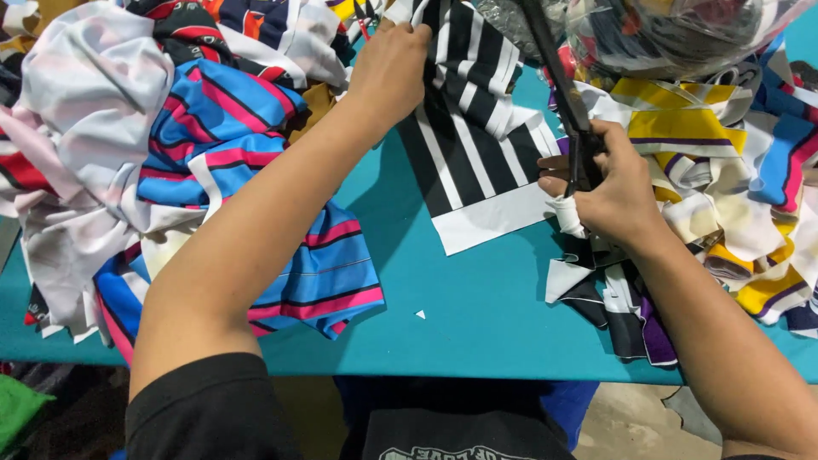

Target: A person uses large scissors to trim and sort various colorful fabric scraps on a blue work surface.

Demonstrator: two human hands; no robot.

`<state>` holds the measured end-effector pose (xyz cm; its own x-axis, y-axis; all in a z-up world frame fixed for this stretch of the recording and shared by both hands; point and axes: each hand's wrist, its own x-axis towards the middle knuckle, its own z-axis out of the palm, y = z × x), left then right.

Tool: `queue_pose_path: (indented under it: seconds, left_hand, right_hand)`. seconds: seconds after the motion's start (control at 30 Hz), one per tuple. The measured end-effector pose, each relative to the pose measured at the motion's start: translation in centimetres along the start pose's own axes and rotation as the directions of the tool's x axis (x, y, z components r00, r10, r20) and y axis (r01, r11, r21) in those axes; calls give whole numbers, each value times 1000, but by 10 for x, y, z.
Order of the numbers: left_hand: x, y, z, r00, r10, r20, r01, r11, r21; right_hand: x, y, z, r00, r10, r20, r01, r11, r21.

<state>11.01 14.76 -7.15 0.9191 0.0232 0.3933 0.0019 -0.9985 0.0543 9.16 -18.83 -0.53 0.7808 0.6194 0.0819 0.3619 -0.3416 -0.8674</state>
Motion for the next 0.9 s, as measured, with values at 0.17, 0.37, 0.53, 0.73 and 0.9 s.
queue_pose_path:
  seconds: [0.17, 0.37, 0.53, 0.73, 0.9]
  left_hand:
    - [8, 11, -9, 963, 218, -156, -220, 976, 10]
    - [43, -16, 42, 989, -42, 142, 52, 996, -70]
    - [54, 19, -65, 806, -159, 570, 398, 858, -325]
    - [55, -12, -64, 849, 2, 529, 173, 944, -281]
    - [42, -22, -33, 999, -14, 41, 22, 981, -194]
  right_hand:
    - [3, -6, 1, 992, 127, -21, -129, 984, -121]
    - [2, -8, 5, 969, 243, -51, -246, 914, -323]
    - [6, 1, 9, 959, 277, -60, -276, 864, -422]
    - [-1, 18, 13, 979, 159, -129, -194, 920, -341]
    - [-4, 16, 11, 977, 68, -202, -109, 973, -202]
